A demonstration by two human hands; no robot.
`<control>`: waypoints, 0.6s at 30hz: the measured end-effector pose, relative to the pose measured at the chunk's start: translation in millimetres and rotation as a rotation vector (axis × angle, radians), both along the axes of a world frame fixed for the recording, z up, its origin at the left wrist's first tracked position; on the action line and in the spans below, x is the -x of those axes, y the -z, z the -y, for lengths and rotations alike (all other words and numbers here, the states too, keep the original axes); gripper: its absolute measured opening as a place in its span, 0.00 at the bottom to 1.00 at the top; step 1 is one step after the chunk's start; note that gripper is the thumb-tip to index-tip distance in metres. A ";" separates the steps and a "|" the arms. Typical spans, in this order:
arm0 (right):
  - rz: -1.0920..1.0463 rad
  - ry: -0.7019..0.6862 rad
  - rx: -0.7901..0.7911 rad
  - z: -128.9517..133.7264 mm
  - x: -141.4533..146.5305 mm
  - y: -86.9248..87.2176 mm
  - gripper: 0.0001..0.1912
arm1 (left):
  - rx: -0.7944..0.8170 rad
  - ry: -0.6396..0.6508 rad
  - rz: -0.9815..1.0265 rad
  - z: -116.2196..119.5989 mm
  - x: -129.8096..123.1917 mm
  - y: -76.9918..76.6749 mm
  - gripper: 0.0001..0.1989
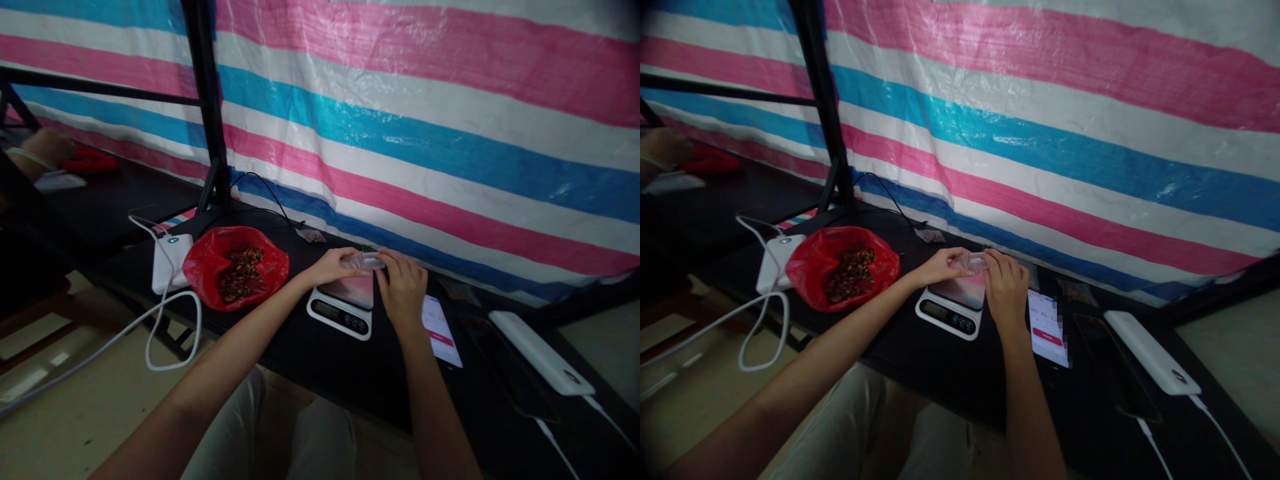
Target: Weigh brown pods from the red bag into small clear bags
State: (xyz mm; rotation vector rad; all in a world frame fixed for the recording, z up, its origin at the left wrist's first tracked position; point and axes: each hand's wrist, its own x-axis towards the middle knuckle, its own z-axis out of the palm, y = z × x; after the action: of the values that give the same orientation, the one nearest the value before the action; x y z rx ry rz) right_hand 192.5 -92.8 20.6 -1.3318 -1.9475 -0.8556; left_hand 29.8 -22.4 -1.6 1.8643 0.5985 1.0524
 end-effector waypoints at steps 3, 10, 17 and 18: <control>-0.002 -0.006 -0.022 -0.3 -0.1 0.5 0.11 | -0.006 0.018 0.005 -1.4 -0.4 1.2 0.23; -0.018 -0.050 -0.052 -1.3 -0.3 1.6 0.12 | 0.030 0.058 0.036 -1.3 -0.4 0.0 0.22; -0.080 -0.001 -0.051 -0.7 1.2 0.5 0.12 | 0.088 0.125 0.092 -0.3 2.5 -4.4 0.20; -0.104 0.013 -0.052 -1.1 1.3 0.4 0.12 | 0.094 0.123 0.092 -0.6 2.8 -4.6 0.20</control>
State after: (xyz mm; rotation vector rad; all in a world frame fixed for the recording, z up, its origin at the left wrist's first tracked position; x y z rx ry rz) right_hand 191.2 -91.7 20.2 -1.3330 -1.8271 -0.8211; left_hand 27.0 -21.8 3.1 1.7386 0.4656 1.0064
